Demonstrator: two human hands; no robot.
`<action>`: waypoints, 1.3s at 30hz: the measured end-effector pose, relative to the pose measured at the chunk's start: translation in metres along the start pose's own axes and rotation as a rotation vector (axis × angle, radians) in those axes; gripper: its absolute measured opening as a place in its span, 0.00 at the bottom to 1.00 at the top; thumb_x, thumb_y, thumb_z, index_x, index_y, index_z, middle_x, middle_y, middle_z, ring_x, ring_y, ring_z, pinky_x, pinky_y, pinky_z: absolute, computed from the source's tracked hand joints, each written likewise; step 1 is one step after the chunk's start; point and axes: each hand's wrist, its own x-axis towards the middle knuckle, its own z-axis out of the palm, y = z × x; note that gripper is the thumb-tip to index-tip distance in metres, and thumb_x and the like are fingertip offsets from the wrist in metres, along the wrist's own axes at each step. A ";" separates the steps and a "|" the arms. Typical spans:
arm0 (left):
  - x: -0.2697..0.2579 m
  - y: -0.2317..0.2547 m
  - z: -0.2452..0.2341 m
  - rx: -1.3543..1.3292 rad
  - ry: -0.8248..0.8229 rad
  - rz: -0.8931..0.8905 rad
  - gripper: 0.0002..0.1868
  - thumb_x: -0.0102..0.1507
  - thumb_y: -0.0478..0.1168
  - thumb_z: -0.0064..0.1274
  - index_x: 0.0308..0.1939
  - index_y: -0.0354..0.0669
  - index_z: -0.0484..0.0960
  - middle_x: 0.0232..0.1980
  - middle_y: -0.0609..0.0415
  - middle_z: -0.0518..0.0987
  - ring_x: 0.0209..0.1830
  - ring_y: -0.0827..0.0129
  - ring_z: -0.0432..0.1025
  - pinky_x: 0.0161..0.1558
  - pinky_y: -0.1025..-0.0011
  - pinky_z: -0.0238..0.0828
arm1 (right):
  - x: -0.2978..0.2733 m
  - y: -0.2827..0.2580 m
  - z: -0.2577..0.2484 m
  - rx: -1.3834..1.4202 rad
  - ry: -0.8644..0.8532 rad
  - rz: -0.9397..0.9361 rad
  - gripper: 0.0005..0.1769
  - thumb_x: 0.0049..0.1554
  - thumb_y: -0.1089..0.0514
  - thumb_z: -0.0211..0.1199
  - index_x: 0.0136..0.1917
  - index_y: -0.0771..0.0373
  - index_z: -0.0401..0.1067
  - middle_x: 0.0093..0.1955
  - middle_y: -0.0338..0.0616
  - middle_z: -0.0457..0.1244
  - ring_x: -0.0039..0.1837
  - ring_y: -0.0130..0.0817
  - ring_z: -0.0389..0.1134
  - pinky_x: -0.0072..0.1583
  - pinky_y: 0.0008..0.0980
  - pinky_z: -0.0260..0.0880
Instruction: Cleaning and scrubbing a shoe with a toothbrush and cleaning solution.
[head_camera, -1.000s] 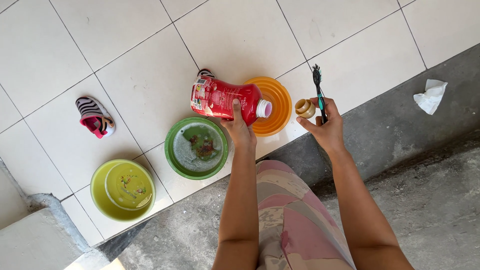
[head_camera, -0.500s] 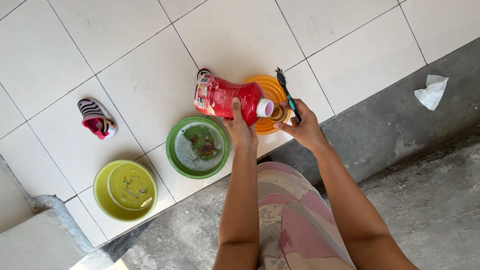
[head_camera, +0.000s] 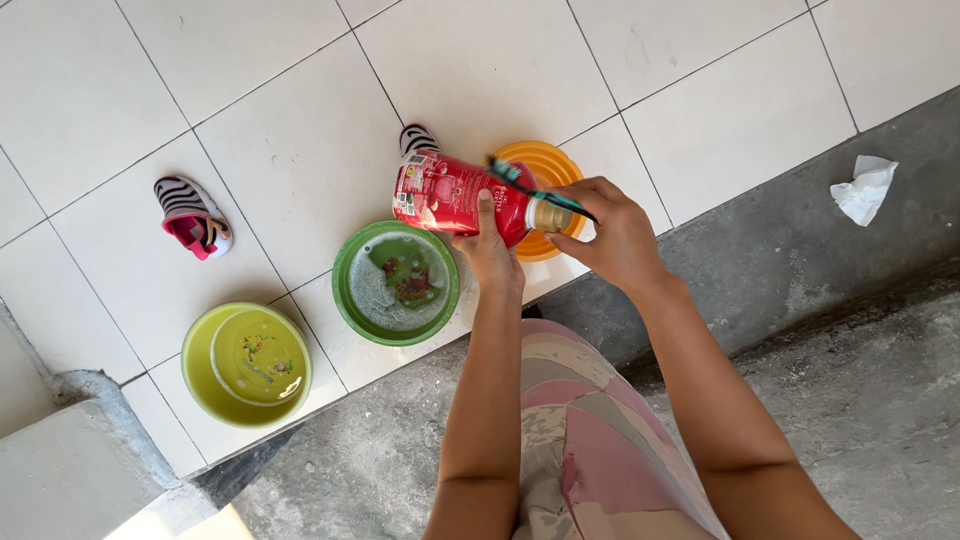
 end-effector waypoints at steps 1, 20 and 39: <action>0.002 -0.004 -0.003 -0.002 0.003 0.001 0.48 0.58 0.46 0.67 0.69 0.34 0.50 0.65 0.42 0.70 0.60 0.58 0.75 0.54 0.60 0.77 | 0.004 -0.005 0.000 0.001 -0.003 -0.001 0.32 0.47 0.61 0.79 0.64 0.59 0.75 0.58 0.40 0.66 0.50 0.28 0.71 0.48 0.24 0.73; 0.003 0.009 -0.001 -0.022 0.094 0.005 0.50 0.53 0.49 0.69 0.66 0.37 0.49 0.67 0.39 0.67 0.63 0.57 0.71 0.59 0.61 0.75 | 0.010 -0.015 0.028 0.005 0.082 -0.002 0.35 0.52 0.41 0.74 0.59 0.69 0.70 0.47 0.49 0.70 0.46 0.39 0.75 0.46 0.31 0.75; 0.016 0.017 -0.005 0.071 0.141 0.161 0.53 0.54 0.48 0.69 0.69 0.35 0.47 0.67 0.38 0.66 0.66 0.57 0.67 0.63 0.63 0.72 | 0.031 -0.032 0.072 -0.116 0.168 0.031 0.29 0.61 0.39 0.63 0.51 0.71 0.70 0.34 0.49 0.67 0.31 0.36 0.68 0.32 0.32 0.66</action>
